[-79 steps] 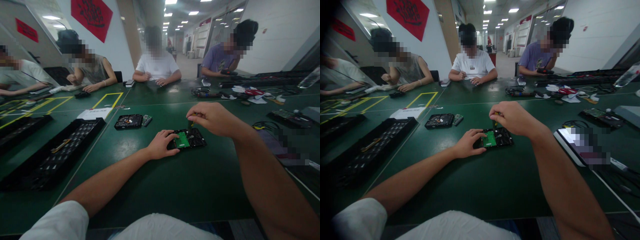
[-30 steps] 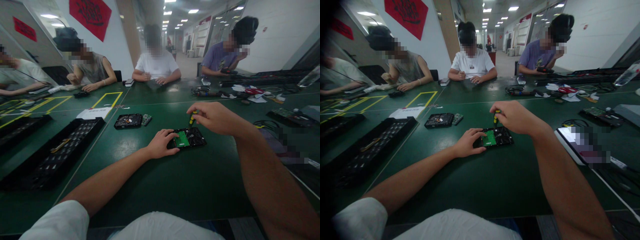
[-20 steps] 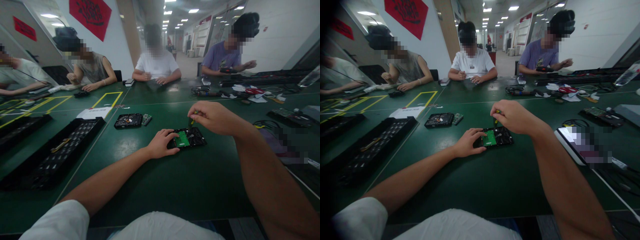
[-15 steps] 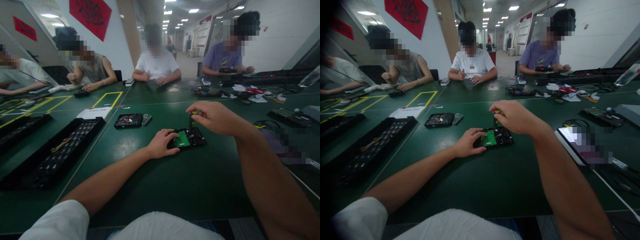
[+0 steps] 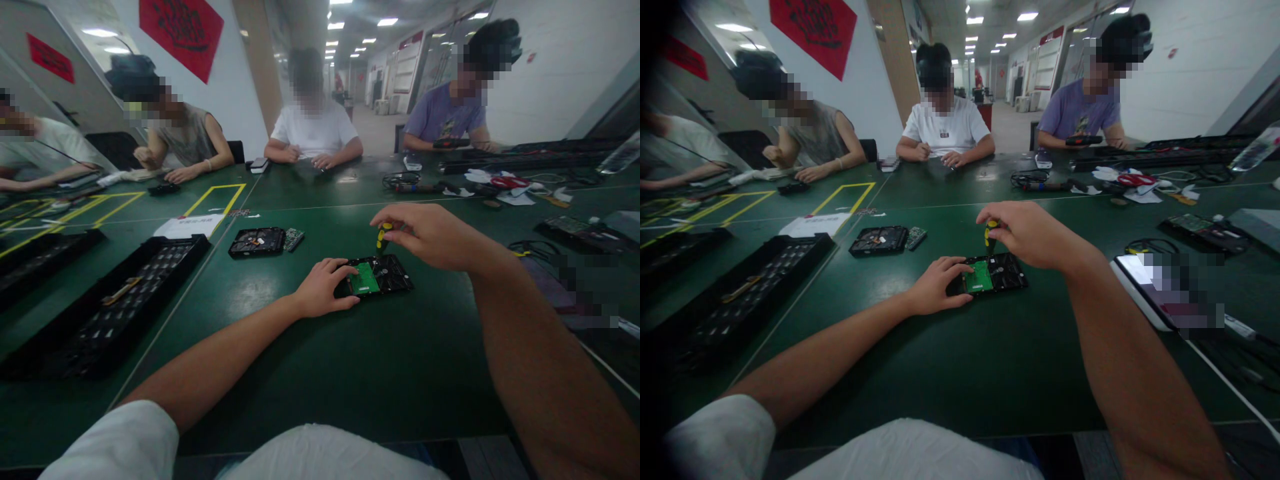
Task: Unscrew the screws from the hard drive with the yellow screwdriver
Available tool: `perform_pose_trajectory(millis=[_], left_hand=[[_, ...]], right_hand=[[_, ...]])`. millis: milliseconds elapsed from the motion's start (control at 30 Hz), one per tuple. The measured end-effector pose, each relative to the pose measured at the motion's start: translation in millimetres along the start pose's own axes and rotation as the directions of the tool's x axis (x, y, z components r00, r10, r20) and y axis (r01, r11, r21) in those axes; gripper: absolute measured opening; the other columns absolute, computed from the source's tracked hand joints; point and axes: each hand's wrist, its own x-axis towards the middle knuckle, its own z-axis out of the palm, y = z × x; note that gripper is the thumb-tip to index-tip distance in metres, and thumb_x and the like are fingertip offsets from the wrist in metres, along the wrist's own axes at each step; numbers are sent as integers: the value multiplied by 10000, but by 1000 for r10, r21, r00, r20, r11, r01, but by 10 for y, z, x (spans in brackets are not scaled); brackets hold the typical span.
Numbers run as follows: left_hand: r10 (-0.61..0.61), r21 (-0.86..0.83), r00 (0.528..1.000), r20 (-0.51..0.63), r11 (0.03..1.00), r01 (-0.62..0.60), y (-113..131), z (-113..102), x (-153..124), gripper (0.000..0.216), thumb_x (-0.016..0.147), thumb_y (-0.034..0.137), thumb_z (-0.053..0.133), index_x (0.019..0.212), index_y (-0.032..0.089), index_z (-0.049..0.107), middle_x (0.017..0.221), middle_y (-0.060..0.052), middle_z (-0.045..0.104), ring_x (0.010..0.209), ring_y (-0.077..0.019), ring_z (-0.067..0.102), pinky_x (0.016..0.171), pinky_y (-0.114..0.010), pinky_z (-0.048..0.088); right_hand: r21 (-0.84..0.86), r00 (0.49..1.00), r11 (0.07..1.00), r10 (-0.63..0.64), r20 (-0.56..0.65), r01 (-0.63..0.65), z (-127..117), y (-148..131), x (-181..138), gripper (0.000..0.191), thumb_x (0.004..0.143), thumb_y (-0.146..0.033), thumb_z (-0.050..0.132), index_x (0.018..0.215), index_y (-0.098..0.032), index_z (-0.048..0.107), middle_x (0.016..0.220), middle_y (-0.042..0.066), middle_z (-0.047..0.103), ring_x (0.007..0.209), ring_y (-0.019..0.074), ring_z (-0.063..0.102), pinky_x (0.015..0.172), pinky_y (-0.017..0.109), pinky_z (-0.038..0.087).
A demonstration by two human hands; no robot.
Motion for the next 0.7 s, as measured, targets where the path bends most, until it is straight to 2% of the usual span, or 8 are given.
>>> perform_pose_trajectory(millis=[67, 300, 500, 633, 700], left_hand=[[3, 1, 1000, -2, 1000, -3, 0, -1, 0, 662, 883, 620, 764, 1425, 275, 606, 1523, -148, 556, 1414, -370, 518, 1184, -568, 424], [-2, 12, 1000, 3, 1000, 2, 7, -7, -5, 665, 889, 624, 757, 1427, 265, 602, 1523, -154, 554, 1411, -368, 518, 1176, -568, 430], [2, 4, 1000, 3, 1000, -2, 16, -17, -3, 663, 889, 622, 756, 1425, 263, 604, 1524, -155, 552, 1413, -373, 518, 1180, -571, 426], [-4, -5, 1000, 7, 1000, 4, 12, -22, -2, 665, 886, 619, 762, 1435, 285, 594, 1532, -142, 548, 1425, -377, 509, 1182, -581, 423], [-5, -7, 1000, 11, 1000, 5, 10, -22, -3, 666, 888, 626, 755, 1436, 284, 594, 1536, -144, 544, 1427, -379, 505, 1178, -584, 426]], right_hand=[[-12, 1000, 1000, 14, 6, -14, -11, -5, -9, 321, 957, -271, 586, 1229, -214, 746, 1192, 91, 781, 1017, 255, 708, 896, 357, 494], [-65, 1000, 997, 26, -5, -27, 13, 16, 3, 308, 958, -270, 578, 1184, -197, 775, 1132, 96, 781, 961, 243, 693, 875, 350, 490], [-23, 1000, 999, 22, -11, -22, 25, -21, 2, 268, 965, -294, 586, 1140, -213, 773, 1061, 74, 781, 899, 226, 687, 849, 340, 484], [5, 1000, 1000, -15, -1, 15, 16, -43, 17, 226, 981, -307, 570, 1032, -225, 775, 1035, 65, 786, 945, 233, 697, 862, 343, 478], [12, 1000, 1000, -28, 0, 28, 8, -50, 21, 239, 970, -264, 557, 1060, -226, 776, 1066, 64, 793, 966, 233, 702, 869, 341, 477]])
